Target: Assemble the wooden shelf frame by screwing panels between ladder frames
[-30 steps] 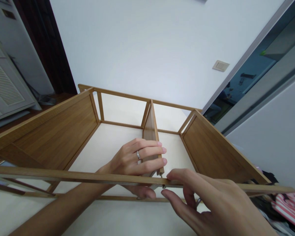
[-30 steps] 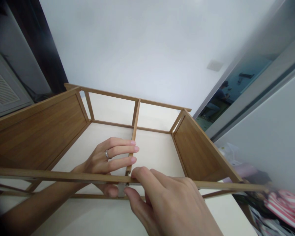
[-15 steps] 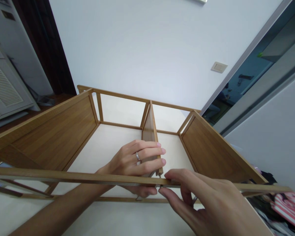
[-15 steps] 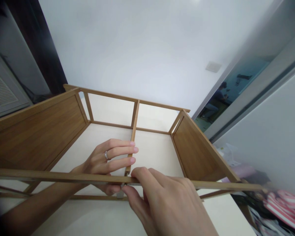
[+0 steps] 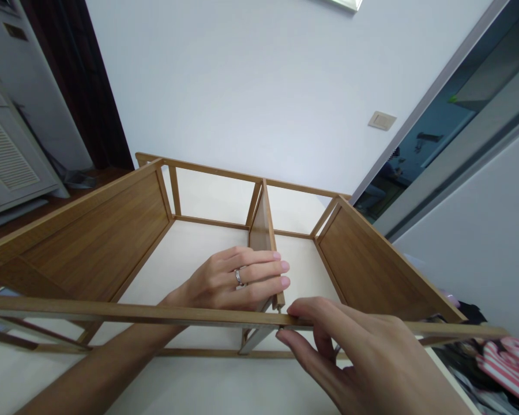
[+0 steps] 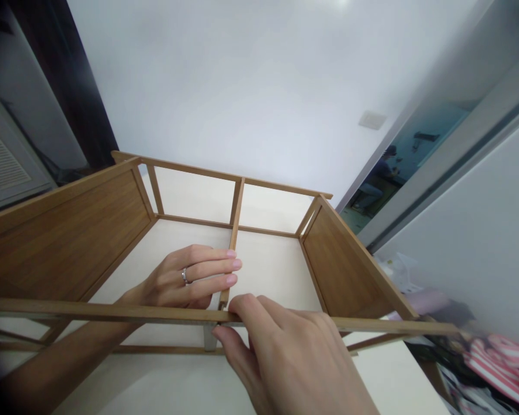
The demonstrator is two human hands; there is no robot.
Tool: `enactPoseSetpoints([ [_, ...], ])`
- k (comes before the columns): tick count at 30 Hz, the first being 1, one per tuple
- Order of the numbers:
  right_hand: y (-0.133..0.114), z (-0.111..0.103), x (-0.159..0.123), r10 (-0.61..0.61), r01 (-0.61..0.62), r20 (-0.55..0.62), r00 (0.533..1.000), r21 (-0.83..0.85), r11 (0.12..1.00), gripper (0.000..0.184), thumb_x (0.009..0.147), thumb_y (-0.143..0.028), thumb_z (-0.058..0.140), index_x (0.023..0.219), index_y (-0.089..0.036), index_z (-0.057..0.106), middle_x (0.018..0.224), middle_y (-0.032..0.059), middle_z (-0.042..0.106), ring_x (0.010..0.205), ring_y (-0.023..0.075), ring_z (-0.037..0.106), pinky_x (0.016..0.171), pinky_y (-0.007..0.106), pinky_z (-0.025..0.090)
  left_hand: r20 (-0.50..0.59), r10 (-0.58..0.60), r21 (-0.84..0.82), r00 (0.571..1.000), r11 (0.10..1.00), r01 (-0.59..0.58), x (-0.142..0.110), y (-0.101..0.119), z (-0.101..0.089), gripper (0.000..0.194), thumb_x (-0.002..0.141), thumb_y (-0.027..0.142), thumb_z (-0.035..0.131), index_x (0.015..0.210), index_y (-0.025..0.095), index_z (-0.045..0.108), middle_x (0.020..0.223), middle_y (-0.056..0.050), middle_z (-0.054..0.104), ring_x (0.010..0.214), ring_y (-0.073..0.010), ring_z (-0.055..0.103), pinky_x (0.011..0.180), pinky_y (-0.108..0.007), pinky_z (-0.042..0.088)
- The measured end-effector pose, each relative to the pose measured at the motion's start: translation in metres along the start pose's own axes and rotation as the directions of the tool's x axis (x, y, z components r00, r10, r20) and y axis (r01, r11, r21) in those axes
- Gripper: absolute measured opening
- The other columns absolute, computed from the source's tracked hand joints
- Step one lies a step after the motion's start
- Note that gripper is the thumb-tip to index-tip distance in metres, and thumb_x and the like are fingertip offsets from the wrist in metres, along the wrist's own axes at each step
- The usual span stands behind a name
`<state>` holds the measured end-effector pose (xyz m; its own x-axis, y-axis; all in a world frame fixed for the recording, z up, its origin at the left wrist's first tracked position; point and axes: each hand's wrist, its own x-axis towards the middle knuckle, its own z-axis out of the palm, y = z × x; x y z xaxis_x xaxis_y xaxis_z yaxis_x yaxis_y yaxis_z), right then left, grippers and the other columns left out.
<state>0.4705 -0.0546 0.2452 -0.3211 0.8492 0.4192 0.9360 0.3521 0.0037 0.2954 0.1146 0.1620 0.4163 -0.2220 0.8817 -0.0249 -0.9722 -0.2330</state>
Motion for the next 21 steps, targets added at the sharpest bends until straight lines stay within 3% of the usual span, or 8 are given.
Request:
enactPoseSetpoints([
  [5,-0.001,-0.001,-0.002,0.018,-0.019,0.044,0.999,0.017,1.000,0.010,0.106,-0.028,0.057,0.097,-0.026,0.060,0.070,-0.0062,0.073,0.050,0.0114,0.068,0.045,0.022,0.043,-0.062,-0.102,-0.022,0.993,0.995,0.101,0.007,0.007,0.008,0.018,0.104,0.016,0.058,0.119,0.013,0.069,0.107,-0.010,0.081,0.110,-0.0197,0.076,0.094,-0.032,0.066],
  [12,0.000,0.007,-0.004,0.034,-0.034,-0.010,0.999,0.064,0.997,0.019,0.109,-0.030,0.052,0.091,-0.026,0.057,0.068,-0.0054,0.072,0.045,0.0109,0.061,0.044,0.022,0.038,-0.081,-0.224,-0.174,0.971,0.963,0.207,0.015,0.010,0.017,0.024,0.103,0.006,0.043,0.097,0.019,0.063,0.102,-0.007,0.081,0.111,-0.0193,0.075,0.097,-0.037,0.061],
  [15,-0.001,0.005,-0.002,0.048,-0.050,0.042,0.998,0.055,0.997,0.016,0.107,-0.029,0.056,0.092,-0.026,0.058,0.073,-0.0052,0.074,0.048,0.0111,0.064,0.047,0.022,0.041,-0.101,-0.185,-0.166,0.977,0.972,0.167,0.017,0.009,0.022,0.025,0.105,0.008,0.041,0.093,0.019,0.061,0.089,-0.003,0.079,0.095,-0.0164,0.077,0.096,-0.036,0.058],
  [21,-0.006,0.001,0.002,0.030,-0.029,-0.016,0.999,0.035,0.999,0.020,0.110,-0.031,0.050,0.095,-0.024,0.061,0.073,-0.0030,0.076,0.044,0.0109,0.063,0.043,0.021,0.040,-0.112,-0.134,-0.075,0.985,0.989,0.126,0.018,0.009,0.025,0.019,0.107,0.019,0.053,0.091,0.019,0.064,0.079,-0.001,0.072,0.086,-0.0160,0.074,0.094,-0.035,0.057],
])
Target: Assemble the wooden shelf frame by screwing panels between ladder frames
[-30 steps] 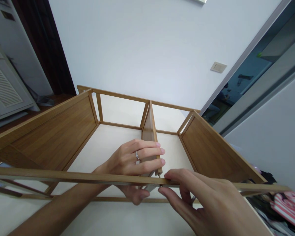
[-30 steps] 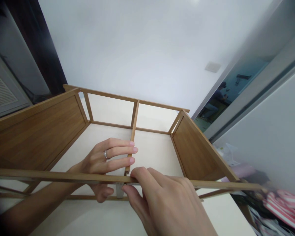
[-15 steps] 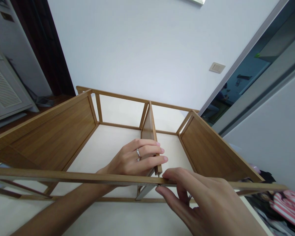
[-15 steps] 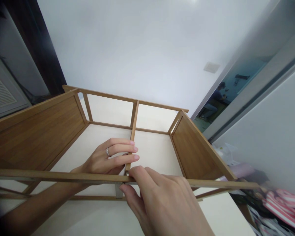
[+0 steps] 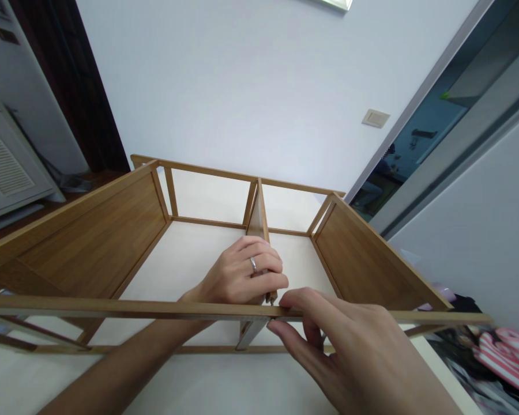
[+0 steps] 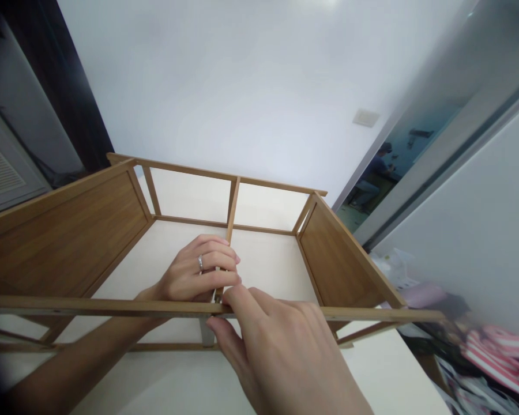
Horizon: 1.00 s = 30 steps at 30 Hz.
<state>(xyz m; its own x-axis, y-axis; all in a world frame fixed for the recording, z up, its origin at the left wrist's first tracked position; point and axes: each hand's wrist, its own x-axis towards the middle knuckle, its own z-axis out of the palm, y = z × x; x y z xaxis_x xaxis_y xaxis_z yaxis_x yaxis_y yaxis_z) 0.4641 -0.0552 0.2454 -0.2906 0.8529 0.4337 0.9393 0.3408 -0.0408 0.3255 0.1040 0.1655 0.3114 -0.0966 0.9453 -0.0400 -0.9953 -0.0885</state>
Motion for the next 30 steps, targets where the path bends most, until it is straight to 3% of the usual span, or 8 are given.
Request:
enactPoseSetpoints([
  [8,0.002,0.001,-0.002,0.001,-0.001,0.032,0.999,-0.008,1.000,0.016,0.108,-0.029,0.055,0.093,-0.025,0.059,0.073,-0.0046,0.076,0.046,0.0112,0.065,0.043,0.021,0.041,0.121,0.035,-0.014,0.992,0.999,-0.034,0.009,-0.002,-0.013,0.023,0.107,0.015,0.047,0.091,0.018,0.062,0.085,-0.004,0.074,0.088,-0.0170,0.073,0.092,-0.035,0.058],
  [16,0.003,0.001,-0.005,0.002,-0.001,0.042,0.999,-0.015,1.000,0.015,0.106,-0.028,0.057,0.092,-0.025,0.059,0.070,-0.0054,0.074,0.048,0.0115,0.066,0.044,0.022,0.041,0.100,0.019,-0.032,0.995,0.999,-0.016,0.009,-0.002,-0.011,0.023,0.107,0.012,0.045,0.089,0.020,0.058,0.082,-0.001,0.074,0.085,-0.0152,0.072,0.093,-0.033,0.057],
  [24,0.004,0.007,-0.004,0.001,-0.001,-0.020,1.000,0.001,1.000,0.029,0.112,-0.034,0.045,0.088,-0.025,0.058,0.066,-0.0041,0.072,0.044,0.0113,0.062,0.043,0.022,0.038,0.088,-0.016,0.009,0.996,1.000,0.015,0.010,0.002,-0.012,0.025,0.107,0.011,0.043,0.088,0.020,0.056,0.081,0.000,0.074,0.081,-0.0137,0.070,0.094,-0.033,0.059],
  [30,0.005,0.010,-0.006,0.013,-0.012,-0.012,1.000,0.024,1.000,0.020,0.109,-0.032,0.051,0.091,-0.026,0.058,0.070,-0.0050,0.073,0.046,0.0116,0.063,0.044,0.024,0.039,0.029,0.005,0.024,1.000,1.000,-0.005,0.009,0.001,-0.008,0.027,0.108,0.013,0.041,0.088,0.021,0.057,0.079,0.001,0.074,0.082,-0.0132,0.073,0.095,-0.033,0.057],
])
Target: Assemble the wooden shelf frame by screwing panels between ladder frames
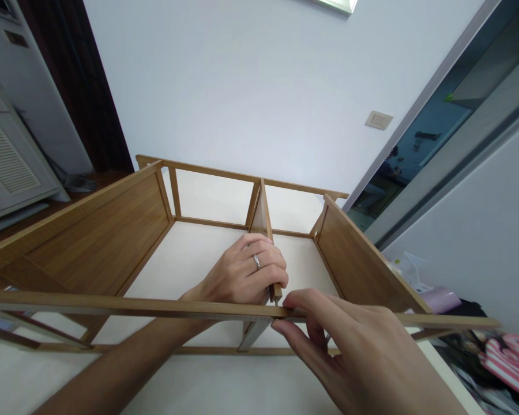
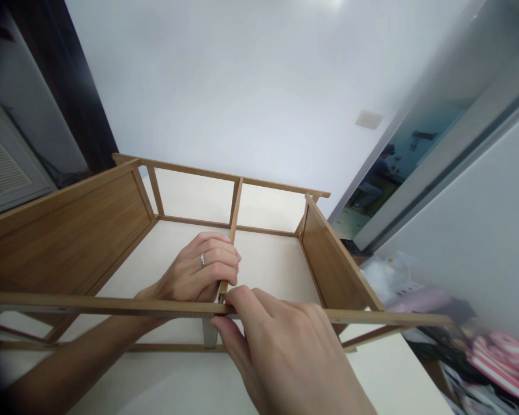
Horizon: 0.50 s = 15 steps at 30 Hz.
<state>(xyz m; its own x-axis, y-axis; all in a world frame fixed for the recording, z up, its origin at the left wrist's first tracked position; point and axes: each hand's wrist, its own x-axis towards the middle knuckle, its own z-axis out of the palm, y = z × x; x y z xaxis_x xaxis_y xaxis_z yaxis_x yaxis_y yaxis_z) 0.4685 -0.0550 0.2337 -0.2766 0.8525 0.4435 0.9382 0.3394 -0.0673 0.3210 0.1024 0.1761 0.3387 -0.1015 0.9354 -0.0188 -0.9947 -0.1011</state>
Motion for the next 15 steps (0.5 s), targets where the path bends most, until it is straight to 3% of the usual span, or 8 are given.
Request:
enactPoseSetpoints([
  [15,0.0000,0.0014,0.0002,0.009,-0.009,0.016,1.000,-0.007,1.000,0.023,0.111,-0.034,0.045,0.093,-0.026,0.058,0.071,-0.0052,0.074,0.047,0.0133,0.064,0.043,0.024,0.040,0.038,-0.001,-0.003,0.999,1.000,0.002,-0.0010,-0.0010,-0.0019,0.027,0.107,0.012,0.044,0.086,0.019,0.059,0.079,0.000,0.074,0.082,-0.0132,0.073,0.092,-0.033,0.057],
])
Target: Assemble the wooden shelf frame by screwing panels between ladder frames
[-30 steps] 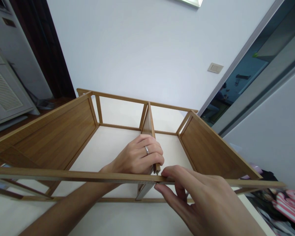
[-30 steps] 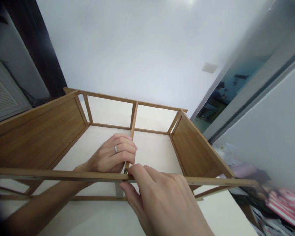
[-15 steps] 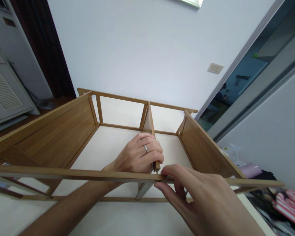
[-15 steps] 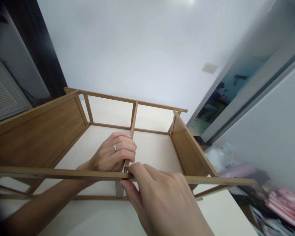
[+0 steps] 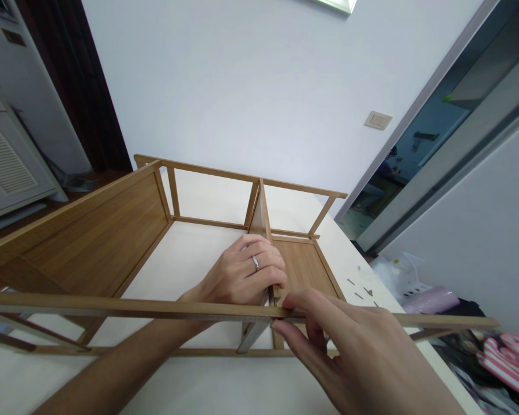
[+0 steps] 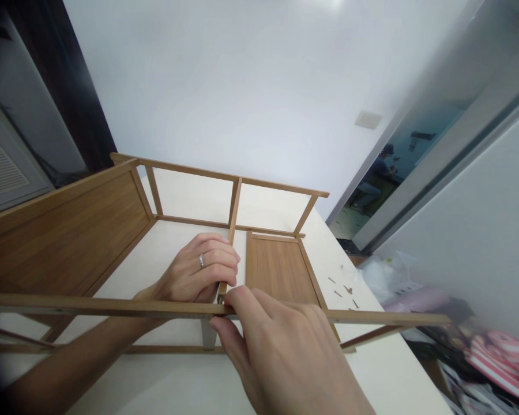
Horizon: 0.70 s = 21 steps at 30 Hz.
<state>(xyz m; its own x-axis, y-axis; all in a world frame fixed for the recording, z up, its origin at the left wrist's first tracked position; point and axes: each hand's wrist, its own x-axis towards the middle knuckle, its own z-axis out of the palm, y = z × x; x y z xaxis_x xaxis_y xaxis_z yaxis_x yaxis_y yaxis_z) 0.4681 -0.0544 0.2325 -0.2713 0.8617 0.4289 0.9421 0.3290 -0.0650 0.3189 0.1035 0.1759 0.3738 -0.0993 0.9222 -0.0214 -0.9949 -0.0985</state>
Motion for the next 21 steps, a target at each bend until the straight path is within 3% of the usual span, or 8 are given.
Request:
enactPoseSetpoints([
  [3,0.000,0.001,0.001,0.004,-0.004,0.037,0.999,-0.014,1.000,0.023,0.111,-0.034,0.047,0.093,-0.026,0.058,0.072,-0.0044,0.075,0.049,0.0135,0.066,0.044,0.024,0.041,0.004,0.004,0.006,1.000,1.000,-0.004,0.000,0.000,-0.001,0.027,0.107,0.011,0.043,0.087,0.020,0.059,0.079,0.000,0.074,0.083,-0.0134,0.073,0.092,-0.032,0.057],
  [7,0.000,-0.001,0.001,-0.008,0.007,-0.013,1.000,-0.009,1.000,0.025,0.112,-0.036,0.044,0.093,-0.027,0.058,0.071,-0.0055,0.074,0.046,0.0137,0.065,0.042,0.024,0.040,-0.002,0.001,0.001,1.000,1.000,-0.001,0.000,0.001,0.000,0.024,0.106,0.012,0.046,0.087,0.019,0.059,0.080,-0.001,0.075,0.083,-0.0146,0.073,0.093,-0.033,0.056],
  [13,-0.003,-0.010,0.002,-0.012,0.013,0.040,0.999,-0.030,0.999,0.017,0.108,-0.032,0.054,0.092,-0.026,0.058,0.073,-0.0058,0.076,0.049,0.0140,0.067,0.042,0.024,0.043,0.004,0.020,-0.020,1.000,1.000,-0.020,-0.003,-0.003,-0.001,0.019,0.103,0.009,0.051,0.090,0.019,0.061,0.083,-0.002,0.076,0.086,-0.0160,0.075,0.092,-0.033,0.056],
  [17,-0.004,-0.007,0.002,-0.017,0.018,0.036,0.999,-0.039,0.999,0.017,0.108,-0.032,0.053,0.092,-0.027,0.059,0.073,-0.0054,0.076,0.049,0.0147,0.067,0.041,0.024,0.044,0.031,0.020,-0.093,0.999,0.996,-0.017,-0.004,-0.008,-0.006,0.017,0.099,0.006,0.054,0.099,0.019,0.066,0.091,-0.004,0.080,0.094,-0.0177,0.078,0.089,-0.031,0.060],
  [21,-0.001,-0.002,0.003,-0.020,0.021,0.009,1.000,-0.045,0.999,0.021,0.108,-0.033,0.052,0.089,-0.027,0.058,0.069,-0.0058,0.074,0.047,0.0148,0.067,0.040,0.024,0.043,0.050,-0.019,-0.225,0.999,0.974,0.030,-0.003,-0.011,-0.013,0.030,0.086,-0.005,0.059,0.104,0.018,0.067,0.096,-0.005,0.083,0.105,-0.0178,0.079,0.094,-0.028,0.062],
])
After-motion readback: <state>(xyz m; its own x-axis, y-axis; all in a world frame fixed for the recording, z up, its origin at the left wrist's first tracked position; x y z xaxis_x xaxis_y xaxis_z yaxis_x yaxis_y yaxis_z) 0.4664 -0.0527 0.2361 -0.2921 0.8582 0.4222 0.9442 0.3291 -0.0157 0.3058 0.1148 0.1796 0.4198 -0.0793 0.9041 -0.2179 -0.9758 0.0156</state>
